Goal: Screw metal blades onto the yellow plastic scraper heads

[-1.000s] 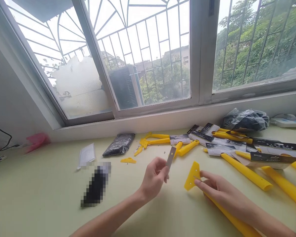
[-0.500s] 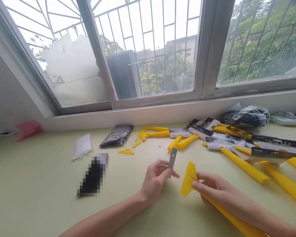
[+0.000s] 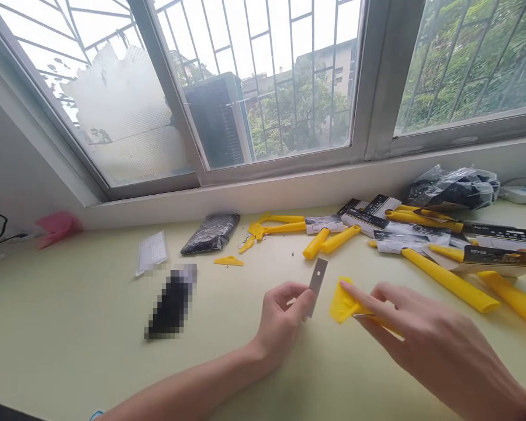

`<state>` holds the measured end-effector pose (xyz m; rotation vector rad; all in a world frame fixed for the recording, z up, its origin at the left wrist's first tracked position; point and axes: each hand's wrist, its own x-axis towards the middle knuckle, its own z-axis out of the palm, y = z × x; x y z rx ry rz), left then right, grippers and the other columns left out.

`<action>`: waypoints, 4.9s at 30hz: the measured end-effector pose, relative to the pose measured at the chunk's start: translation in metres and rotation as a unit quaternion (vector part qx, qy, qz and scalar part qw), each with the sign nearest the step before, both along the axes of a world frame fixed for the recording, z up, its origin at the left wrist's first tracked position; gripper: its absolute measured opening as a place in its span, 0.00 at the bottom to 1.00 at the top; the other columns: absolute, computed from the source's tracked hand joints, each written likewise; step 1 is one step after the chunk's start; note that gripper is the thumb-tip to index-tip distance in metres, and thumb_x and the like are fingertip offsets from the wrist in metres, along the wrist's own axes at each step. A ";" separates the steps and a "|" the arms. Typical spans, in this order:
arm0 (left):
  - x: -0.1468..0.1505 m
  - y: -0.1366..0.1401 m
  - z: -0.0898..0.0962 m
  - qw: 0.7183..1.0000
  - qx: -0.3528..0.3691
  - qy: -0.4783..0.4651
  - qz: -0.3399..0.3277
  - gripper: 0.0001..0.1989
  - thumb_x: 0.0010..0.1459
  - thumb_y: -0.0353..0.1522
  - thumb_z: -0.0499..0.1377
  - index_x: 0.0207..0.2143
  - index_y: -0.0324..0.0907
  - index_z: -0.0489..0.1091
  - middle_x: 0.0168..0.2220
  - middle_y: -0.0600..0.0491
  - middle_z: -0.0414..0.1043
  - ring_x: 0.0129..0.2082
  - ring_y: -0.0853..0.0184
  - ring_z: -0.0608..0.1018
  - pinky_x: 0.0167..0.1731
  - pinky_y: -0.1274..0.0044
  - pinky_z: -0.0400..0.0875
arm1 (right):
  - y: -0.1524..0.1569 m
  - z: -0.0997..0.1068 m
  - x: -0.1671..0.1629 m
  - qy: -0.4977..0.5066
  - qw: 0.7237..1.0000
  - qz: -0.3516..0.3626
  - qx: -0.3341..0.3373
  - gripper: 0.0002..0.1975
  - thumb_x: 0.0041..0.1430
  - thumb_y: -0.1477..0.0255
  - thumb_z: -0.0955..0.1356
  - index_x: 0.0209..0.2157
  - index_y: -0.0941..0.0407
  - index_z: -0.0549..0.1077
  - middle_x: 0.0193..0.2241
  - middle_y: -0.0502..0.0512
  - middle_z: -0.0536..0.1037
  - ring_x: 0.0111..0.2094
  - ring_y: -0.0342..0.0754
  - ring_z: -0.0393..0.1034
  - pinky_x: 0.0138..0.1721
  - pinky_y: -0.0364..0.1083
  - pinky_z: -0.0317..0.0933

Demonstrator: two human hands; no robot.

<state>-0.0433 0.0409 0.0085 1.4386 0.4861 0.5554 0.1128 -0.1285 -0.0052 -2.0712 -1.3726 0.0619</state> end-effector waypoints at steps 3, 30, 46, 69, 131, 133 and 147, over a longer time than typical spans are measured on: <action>0.002 0.002 -0.001 0.999 -0.035 0.027 0.012 0.17 0.56 0.45 0.65 0.32 0.39 0.74 0.26 0.56 0.66 0.23 0.75 0.64 0.24 0.80 0.61 | 0.003 -0.014 0.001 -0.039 0.999 -0.017 -0.010 0.33 0.64 0.45 0.60 0.63 0.48 0.67 0.37 0.57 0.72 0.37 0.55 0.63 0.37 0.52 0.50; -0.001 -0.004 -0.004 0.990 0.131 0.056 -0.016 0.10 0.58 0.38 0.64 0.31 0.40 0.80 0.33 0.51 0.74 0.31 0.71 0.70 0.25 0.80 0.61 | 0.004 -0.017 -0.006 -0.050 0.997 0.021 0.055 0.13 0.67 0.55 0.66 0.42 0.50 0.69 0.36 0.51 0.74 0.38 0.49 0.68 0.39 0.49 0.62; -0.003 -0.003 -0.004 0.986 0.156 0.040 -0.047 0.10 0.61 0.36 0.62 0.31 0.39 0.76 0.35 0.51 0.74 0.32 0.71 0.71 0.25 0.80 0.60 | 0.004 -0.017 -0.002 -0.123 0.986 0.040 0.106 0.10 0.67 0.60 0.68 0.44 0.50 0.67 0.37 0.49 0.75 0.38 0.46 0.68 0.39 0.47 0.65; -0.004 -0.005 -0.001 0.984 0.152 0.066 -0.067 0.18 0.62 0.43 0.60 0.30 0.36 0.71 0.28 0.53 0.71 0.23 0.76 0.67 0.22 0.82 0.61 | 0.005 -0.007 -0.008 -0.146 0.975 0.057 0.154 0.08 0.65 0.67 0.70 0.41 0.53 0.68 0.33 0.51 0.74 0.35 0.48 0.69 0.36 0.47 0.64; -0.015 0.004 -0.007 0.749 0.619 -0.208 -0.115 0.10 0.64 0.27 0.54 0.28 0.41 0.68 0.43 0.45 0.81 0.40 0.65 0.84 0.36 0.78 0.80 | -0.021 0.014 -0.008 -0.164 0.938 0.262 0.156 0.31 0.56 0.86 0.67 0.62 0.58 0.67 0.38 0.59 0.76 0.34 0.50 0.63 0.33 0.50 0.58; -0.013 0.004 -0.010 0.726 0.633 -0.258 -0.076 0.07 0.63 0.27 0.56 0.30 0.40 0.67 0.41 0.45 0.82 0.38 0.67 0.84 0.35 0.80 0.80 | -0.021 0.016 -0.010 -0.165 0.936 0.263 0.164 0.29 0.57 0.86 0.67 0.61 0.59 0.68 0.38 0.60 0.75 0.34 0.49 0.63 0.33 0.49 0.58; -0.010 0.001 -0.012 0.708 0.638 -0.298 -0.054 0.06 0.63 0.26 0.57 0.32 0.39 0.64 0.39 0.47 0.81 0.33 0.70 0.83 0.29 0.82 0.76 | -0.018 0.013 -0.011 -0.161 0.933 0.263 0.185 0.29 0.54 0.88 0.68 0.58 0.63 0.70 0.35 0.59 0.75 0.31 0.47 0.59 0.30 0.49 0.56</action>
